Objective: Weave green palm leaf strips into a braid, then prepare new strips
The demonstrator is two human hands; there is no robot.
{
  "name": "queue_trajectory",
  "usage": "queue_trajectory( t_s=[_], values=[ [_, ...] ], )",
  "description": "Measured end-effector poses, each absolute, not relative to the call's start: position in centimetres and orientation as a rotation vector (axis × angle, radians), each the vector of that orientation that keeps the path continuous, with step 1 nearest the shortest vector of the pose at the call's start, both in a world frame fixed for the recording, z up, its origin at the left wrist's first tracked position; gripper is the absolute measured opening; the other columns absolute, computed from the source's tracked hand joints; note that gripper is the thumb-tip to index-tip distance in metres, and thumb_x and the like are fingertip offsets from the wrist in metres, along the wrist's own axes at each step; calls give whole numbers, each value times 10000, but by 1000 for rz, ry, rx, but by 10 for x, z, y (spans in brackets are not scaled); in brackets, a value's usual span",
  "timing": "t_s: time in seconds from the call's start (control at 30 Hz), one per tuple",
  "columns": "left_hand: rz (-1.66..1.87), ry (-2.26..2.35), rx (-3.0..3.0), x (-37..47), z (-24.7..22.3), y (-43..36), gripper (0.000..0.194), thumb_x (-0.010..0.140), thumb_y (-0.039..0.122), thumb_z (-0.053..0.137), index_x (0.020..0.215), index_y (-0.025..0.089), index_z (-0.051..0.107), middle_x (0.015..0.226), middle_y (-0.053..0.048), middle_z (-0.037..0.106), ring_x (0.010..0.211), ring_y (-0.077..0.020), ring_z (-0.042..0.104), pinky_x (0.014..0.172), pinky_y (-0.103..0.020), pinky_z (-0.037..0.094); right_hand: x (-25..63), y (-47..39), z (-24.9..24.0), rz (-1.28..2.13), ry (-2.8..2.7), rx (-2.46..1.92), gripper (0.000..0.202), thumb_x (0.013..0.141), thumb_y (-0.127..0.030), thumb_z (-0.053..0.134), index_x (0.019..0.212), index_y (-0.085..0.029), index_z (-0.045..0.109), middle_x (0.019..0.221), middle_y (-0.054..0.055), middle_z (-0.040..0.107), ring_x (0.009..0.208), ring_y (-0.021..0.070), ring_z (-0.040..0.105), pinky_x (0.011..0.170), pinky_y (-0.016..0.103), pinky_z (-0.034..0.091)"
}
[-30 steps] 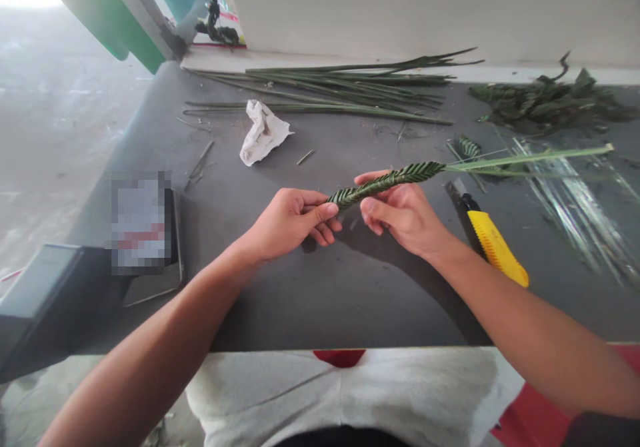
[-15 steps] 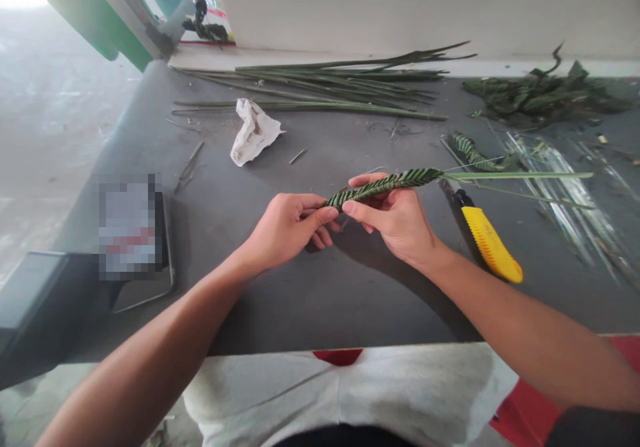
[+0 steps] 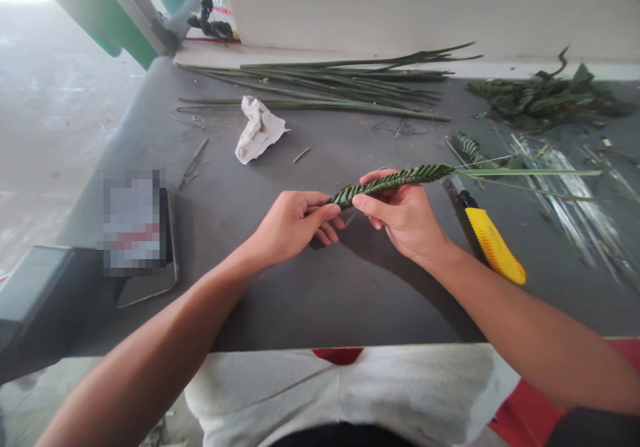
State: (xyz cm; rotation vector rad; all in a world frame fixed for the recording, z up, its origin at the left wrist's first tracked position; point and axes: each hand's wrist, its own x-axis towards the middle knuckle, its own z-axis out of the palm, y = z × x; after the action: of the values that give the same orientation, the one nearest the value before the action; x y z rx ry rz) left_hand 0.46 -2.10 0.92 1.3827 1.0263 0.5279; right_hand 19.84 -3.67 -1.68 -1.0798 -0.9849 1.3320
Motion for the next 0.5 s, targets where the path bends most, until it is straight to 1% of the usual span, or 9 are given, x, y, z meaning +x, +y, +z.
queue_trajectory(
  t_s=[0.07, 0.13, 0.2, 0.23, 0.3, 0.37, 0.5],
  values=[
    [532, 1023, 1375, 4, 7, -21, 262, 970, 322, 606, 856, 105, 700, 760, -64, 748, 627, -114, 698, 607, -205, 578, 199, -36, -17, 1341, -980, -1070, 363, 643, -263, 905, 900, -175, 664, 698, -39, 617, 478, 54, 469, 362, 197, 368],
    [555, 1023, 1352, 3, 6, -21, 257, 958, 352, 628, 958, 106, 703, 854, -81, 767, 674, -123, 713, 617, -212, 585, 201, -35, -18, 1351, -986, -1072, 347, 664, -266, 895, 900, -177, 658, 679, -44, 616, 465, 55, 471, 370, 201, 377],
    [578, 1023, 1330, 2, 5, -21, 312, 943, 398, 652, 1051, 109, 694, 934, -98, 774, 711, -135, 724, 618, -219, 589, 201, -35, -20, 1359, -999, -1068, 337, 682, -275, 889, 902, -186, 651, 672, -49, 619, 465, 59, 484, 383, 206, 393],
    [580, 1023, 1328, 2, 5, -21, 341, 937, 420, 659, 1071, 109, 692, 939, -103, 775, 718, -141, 727, 617, -221, 588, 202, -35, -21, 1364, -1008, -1060, 335, 686, -279, 889, 904, -189, 651, 683, -47, 626, 475, 62, 495, 390, 207, 401],
    [574, 1016, 1335, 1, 6, -21, 363, 929, 444, 667, 1047, 103, 701, 891, -102, 774, 709, -145, 728, 609, -217, 583, 201, -36, -23, 1375, -1026, -1037, 330, 688, -281, 892, 905, -193, 660, 723, -39, 643, 499, 65, 513, 399, 206, 411],
    [574, 1002, 1338, 1, 6, -21, 342, 924, 433, 680, 996, 100, 710, 835, -91, 769, 688, -140, 725, 609, -211, 582, 201, -37, -24, 1387, -1037, -1016, 321, 685, -271, 897, 898, -191, 672, 735, -38, 647, 503, 64, 517, 399, 204, 410],
    [609, 977, 1318, 3, 6, -22, 298, 919, 394, 696, 927, 97, 712, 794, -78, 763, 661, -132, 722, 627, -215, 597, 201, -38, -23, 1402, -1016, -993, 288, 691, -249, 894, 875, -189, 681, 672, -53, 620, 483, 62, 512, 403, 203, 403]
  ],
)
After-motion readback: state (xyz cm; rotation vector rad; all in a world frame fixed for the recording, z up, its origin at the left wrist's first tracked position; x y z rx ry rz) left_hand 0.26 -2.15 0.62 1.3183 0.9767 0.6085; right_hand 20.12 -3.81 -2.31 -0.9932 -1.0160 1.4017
